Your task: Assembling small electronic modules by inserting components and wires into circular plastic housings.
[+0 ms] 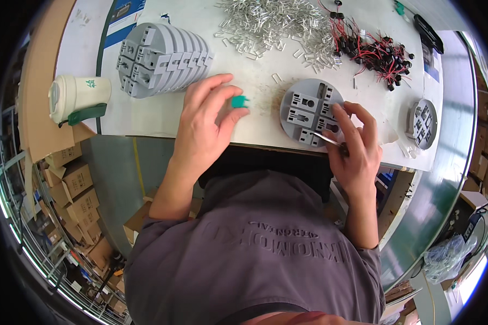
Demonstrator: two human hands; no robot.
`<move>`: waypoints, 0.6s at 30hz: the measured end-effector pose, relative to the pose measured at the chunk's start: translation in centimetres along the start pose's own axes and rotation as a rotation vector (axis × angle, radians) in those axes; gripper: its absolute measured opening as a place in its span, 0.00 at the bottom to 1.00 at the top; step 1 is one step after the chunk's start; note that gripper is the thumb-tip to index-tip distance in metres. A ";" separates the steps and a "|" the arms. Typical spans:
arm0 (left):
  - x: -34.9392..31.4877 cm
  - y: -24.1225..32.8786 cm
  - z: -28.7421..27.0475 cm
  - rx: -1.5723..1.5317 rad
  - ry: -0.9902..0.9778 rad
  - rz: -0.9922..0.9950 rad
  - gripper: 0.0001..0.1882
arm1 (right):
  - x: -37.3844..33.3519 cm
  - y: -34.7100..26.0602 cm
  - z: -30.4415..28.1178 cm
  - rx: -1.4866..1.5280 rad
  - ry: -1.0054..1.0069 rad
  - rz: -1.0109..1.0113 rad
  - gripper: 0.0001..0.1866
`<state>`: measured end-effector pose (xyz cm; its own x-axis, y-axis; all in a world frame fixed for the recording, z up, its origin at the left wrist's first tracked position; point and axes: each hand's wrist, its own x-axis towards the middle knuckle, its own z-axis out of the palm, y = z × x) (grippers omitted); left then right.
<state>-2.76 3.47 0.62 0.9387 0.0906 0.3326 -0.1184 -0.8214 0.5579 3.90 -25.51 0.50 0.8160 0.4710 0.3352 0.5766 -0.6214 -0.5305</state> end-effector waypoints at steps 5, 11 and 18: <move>3.7 3.3 0.9 -0.276 -0.040 0.012 0.16 | 0.2 -0.2 0.4 0.004 -0.037 0.011 0.32; 8.9 5.7 3.3 -0.269 -0.228 0.240 0.12 | 0.2 -0.1 0.4 0.014 -0.031 0.007 0.32; 10.8 6.9 3.5 -0.103 -0.392 0.267 0.12 | 0.0 0.2 0.2 -0.004 -0.015 0.026 0.29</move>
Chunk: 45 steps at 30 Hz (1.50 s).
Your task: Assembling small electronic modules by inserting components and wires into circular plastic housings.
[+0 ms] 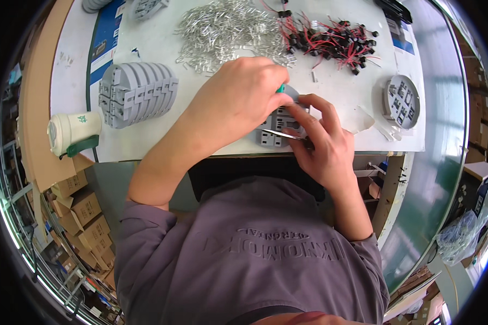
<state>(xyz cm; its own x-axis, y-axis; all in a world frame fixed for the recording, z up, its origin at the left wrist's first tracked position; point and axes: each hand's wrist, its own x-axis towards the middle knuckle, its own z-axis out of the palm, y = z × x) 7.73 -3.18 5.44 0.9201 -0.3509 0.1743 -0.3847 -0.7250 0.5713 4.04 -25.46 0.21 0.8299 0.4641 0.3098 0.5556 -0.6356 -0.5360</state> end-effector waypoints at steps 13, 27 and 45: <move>-1.1 -0.4 1.8 -0.017 0.092 -0.027 0.17 | 5.0 6.8 -2.7 -0.264 0.342 0.376 0.11; -1.8 2.7 0.2 0.042 0.451 0.228 0.19 | 2.7 -0.6 -6.0 0.261 0.063 0.343 0.13; -5.5 2.7 2.1 -0.408 0.404 0.086 0.08 | 0.1 -3.0 -2.3 1.051 0.147 0.356 0.12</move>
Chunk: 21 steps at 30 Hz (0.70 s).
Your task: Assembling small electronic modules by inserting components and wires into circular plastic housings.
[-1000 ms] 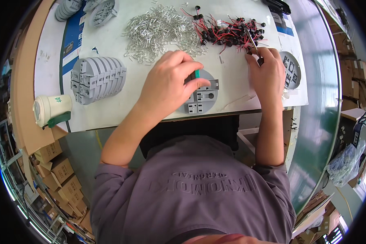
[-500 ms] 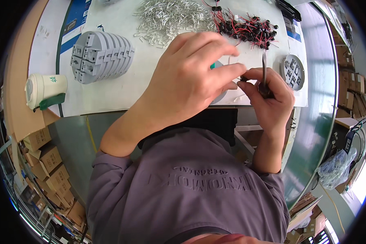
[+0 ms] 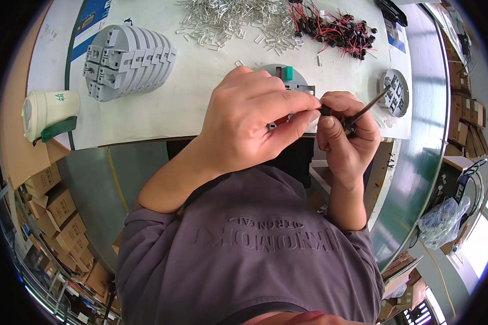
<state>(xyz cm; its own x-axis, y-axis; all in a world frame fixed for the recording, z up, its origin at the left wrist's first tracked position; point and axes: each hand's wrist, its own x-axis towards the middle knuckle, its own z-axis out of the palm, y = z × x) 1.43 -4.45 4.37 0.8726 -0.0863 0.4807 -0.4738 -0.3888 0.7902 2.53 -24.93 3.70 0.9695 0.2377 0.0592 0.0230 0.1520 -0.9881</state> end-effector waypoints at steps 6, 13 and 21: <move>-0.7 0.1 -1.1 -0.057 -0.114 -0.224 0.03 | 0.2 1.0 -0.6 -0.305 -0.076 -0.137 0.14; -1.8 -1.3 -0.5 0.380 -0.094 -0.133 0.04 | 1.6 1.5 -1.8 -0.766 -0.170 -0.252 0.11; -2.8 -2.0 0.2 0.407 -0.158 -0.151 0.05 | 2.4 -1.8 -0.5 -1.207 -0.385 -0.245 0.14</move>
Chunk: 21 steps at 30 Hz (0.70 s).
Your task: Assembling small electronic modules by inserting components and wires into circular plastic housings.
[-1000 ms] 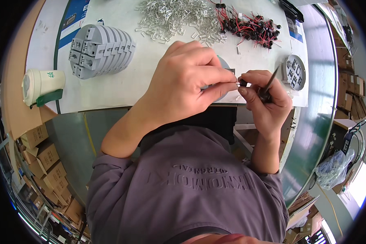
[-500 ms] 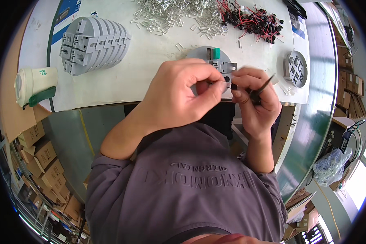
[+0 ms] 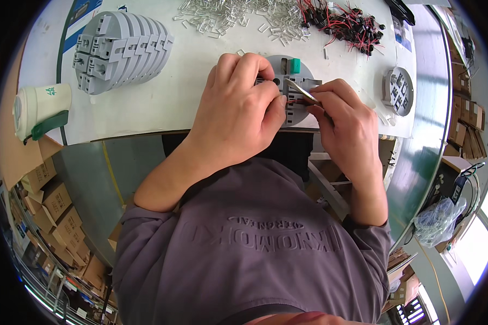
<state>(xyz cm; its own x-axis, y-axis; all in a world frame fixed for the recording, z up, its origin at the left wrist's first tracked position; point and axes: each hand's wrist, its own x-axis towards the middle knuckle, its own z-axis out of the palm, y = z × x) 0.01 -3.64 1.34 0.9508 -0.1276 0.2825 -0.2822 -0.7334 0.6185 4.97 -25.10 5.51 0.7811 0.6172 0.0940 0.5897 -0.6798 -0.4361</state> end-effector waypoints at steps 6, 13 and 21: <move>-0.9 -0.8 -0.2 -0.107 0.015 0.009 0.20 | 0.2 -0.8 -0.2 -0.220 -0.063 -0.099 0.18; -1.0 -2.2 0.6 -0.107 0.048 0.083 0.41 | -4.2 -0.2 5.1 -0.274 0.232 -0.117 0.22; -0.9 -2.4 0.8 -0.103 0.034 0.037 0.49 | -1.9 0.3 1.7 0.317 0.136 0.040 0.08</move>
<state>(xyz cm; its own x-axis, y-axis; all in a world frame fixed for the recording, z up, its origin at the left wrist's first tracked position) -0.08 -2.30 -1.01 0.9348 -0.1295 0.3306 -0.3308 -0.6558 0.6786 3.35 -25.81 3.72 0.8349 0.5199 0.1805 0.4818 -0.5320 -0.6963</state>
